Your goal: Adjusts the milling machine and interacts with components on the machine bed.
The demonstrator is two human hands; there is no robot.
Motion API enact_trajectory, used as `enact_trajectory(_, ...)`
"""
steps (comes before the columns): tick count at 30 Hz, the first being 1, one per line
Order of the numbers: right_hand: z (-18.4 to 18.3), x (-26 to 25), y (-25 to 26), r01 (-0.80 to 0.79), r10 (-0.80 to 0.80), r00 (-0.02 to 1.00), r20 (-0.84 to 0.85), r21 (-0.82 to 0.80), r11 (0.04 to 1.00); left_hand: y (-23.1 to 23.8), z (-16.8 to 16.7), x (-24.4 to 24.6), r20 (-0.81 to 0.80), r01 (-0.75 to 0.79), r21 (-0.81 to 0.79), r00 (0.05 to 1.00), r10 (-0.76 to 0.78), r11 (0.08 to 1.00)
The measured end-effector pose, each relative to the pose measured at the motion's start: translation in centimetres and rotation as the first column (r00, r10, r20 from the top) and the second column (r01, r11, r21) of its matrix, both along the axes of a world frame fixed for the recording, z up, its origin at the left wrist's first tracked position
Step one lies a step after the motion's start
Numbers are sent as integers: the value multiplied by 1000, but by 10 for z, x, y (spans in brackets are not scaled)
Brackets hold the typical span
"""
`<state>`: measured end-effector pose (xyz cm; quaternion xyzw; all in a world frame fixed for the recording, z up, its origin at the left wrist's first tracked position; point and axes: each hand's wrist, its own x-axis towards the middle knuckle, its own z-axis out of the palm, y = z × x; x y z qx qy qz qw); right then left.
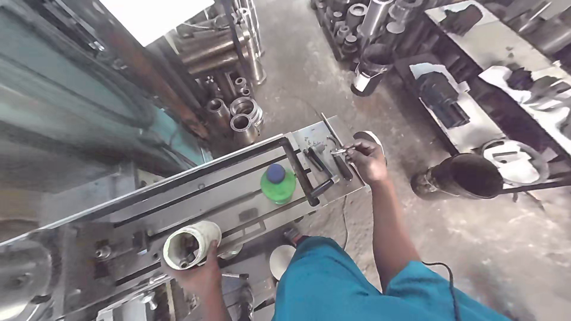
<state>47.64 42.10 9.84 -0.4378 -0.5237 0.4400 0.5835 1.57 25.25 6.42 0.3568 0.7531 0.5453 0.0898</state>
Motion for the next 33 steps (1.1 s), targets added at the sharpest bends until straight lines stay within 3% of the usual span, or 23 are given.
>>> enact_trajectory(7,-7,-7,7,59,-63,994,-87,-48,997,0,-3,-1,-5,-13,-25,1000,13,1000)
enact_trajectory(10,-2,-23,11,11,-5,999,43,-138,990,1,-4,-2,-15,-12,-20,1000,12,1000)
enact_trajectory(12,10,-41,13,29,41,959,281,-242,970,1,-3,-1,-20,-15,-28,1000,15,999)
enact_trajectory(13,15,-49,14,73,73,876,477,-280,957,1,-2,-1,-15,-15,-31,1000,15,999)
enact_trajectory(15,27,-69,14,193,161,547,821,-311,931,1,-1,0,-9,-12,-19,1000,12,1000)
enact_trajectory(16,30,-81,11,262,208,380,901,-321,910,0,-1,-1,-8,-6,-9,1000,6,1000)
enact_trajectory(17,32,-93,5,309,258,285,923,-344,887,0,-1,-1,-4,-3,-1,1000,3,1000)
enact_trajectory(19,36,-111,-11,340,266,207,941,-324,883,0,0,3,12,-9,-5,1000,9,1000)
enact_trajectory(23,37,-122,-12,370,230,213,950,-296,881,-1,-1,3,11,-1,10,1000,1,1000)
enact_trajectory(26,46,-127,7,397,321,176,930,-366,842,0,1,4,9,26,63,1000,-26,998)
enact_trajectory(33,51,-130,10,340,353,159,922,-387,857,-2,0,3,9,61,80,998,-62,995)
